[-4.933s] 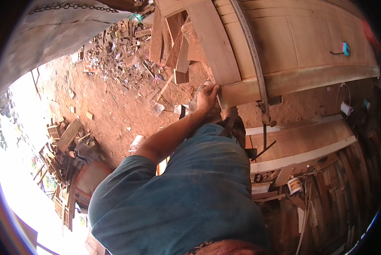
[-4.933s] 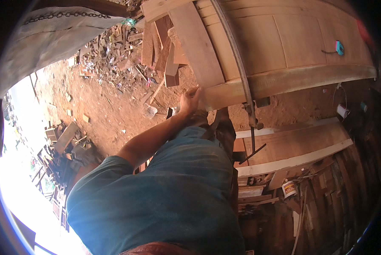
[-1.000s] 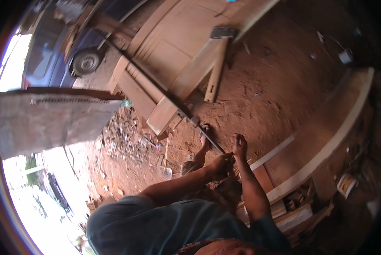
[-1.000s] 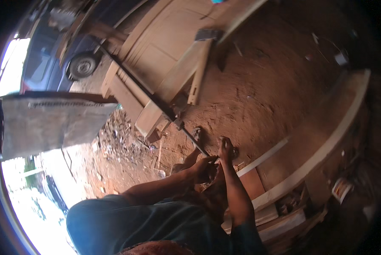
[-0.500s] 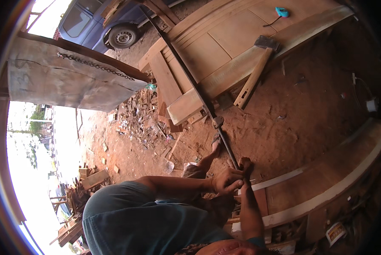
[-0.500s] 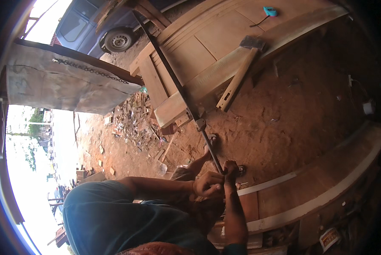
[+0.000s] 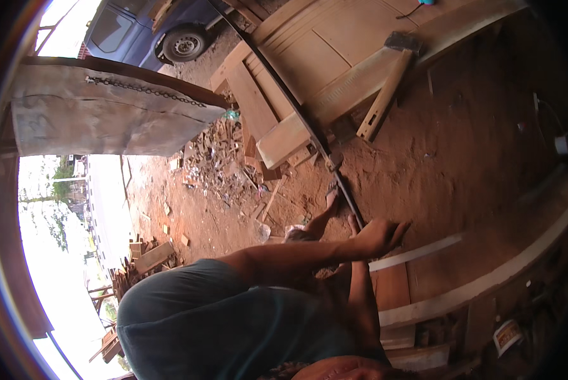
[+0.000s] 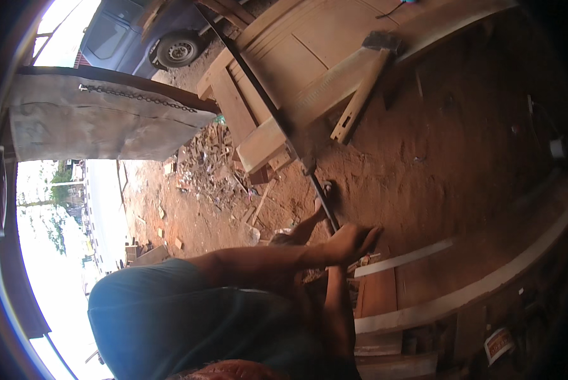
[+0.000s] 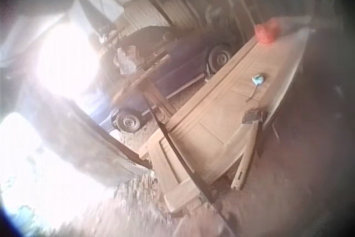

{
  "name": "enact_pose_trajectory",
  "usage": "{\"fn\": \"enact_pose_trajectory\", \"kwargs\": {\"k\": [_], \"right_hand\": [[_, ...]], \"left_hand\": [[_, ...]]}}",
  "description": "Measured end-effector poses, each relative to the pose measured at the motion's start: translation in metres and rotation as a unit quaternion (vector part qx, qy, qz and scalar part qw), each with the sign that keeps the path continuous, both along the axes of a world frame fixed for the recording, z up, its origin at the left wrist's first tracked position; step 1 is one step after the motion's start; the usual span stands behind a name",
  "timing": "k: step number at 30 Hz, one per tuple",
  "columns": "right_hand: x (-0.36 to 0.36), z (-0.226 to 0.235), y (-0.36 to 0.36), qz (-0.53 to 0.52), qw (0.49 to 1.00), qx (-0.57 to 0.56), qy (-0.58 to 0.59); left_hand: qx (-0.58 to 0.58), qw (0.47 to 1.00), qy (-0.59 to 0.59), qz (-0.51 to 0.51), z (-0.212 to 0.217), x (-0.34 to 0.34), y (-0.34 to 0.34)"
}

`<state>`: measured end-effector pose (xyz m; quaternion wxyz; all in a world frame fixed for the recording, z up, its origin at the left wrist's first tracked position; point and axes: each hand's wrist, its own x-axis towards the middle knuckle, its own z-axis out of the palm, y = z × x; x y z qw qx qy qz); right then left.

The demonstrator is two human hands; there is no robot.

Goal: The person assembles a wooden door or panel by hand, using a hammer to fit wooden planks into a frame. They measure the structure with a tape measure and use a power drill to secure components. The person works on a dirt floor in an outdoor or semi-outdoor area, handling various wooden pieces and tools.

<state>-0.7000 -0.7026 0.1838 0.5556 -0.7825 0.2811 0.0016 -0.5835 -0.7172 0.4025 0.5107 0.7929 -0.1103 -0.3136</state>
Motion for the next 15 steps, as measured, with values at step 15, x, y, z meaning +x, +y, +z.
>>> {"fn": "enact_pose_trajectory", "kwargs": {"k": [15], "right_hand": [[-0.027,0.064,-0.071,0.028,0.991,0.106,0.076]], "left_hand": [[0.063,0.996,-0.017,-0.068,0.002,0.071,0.038]]}}
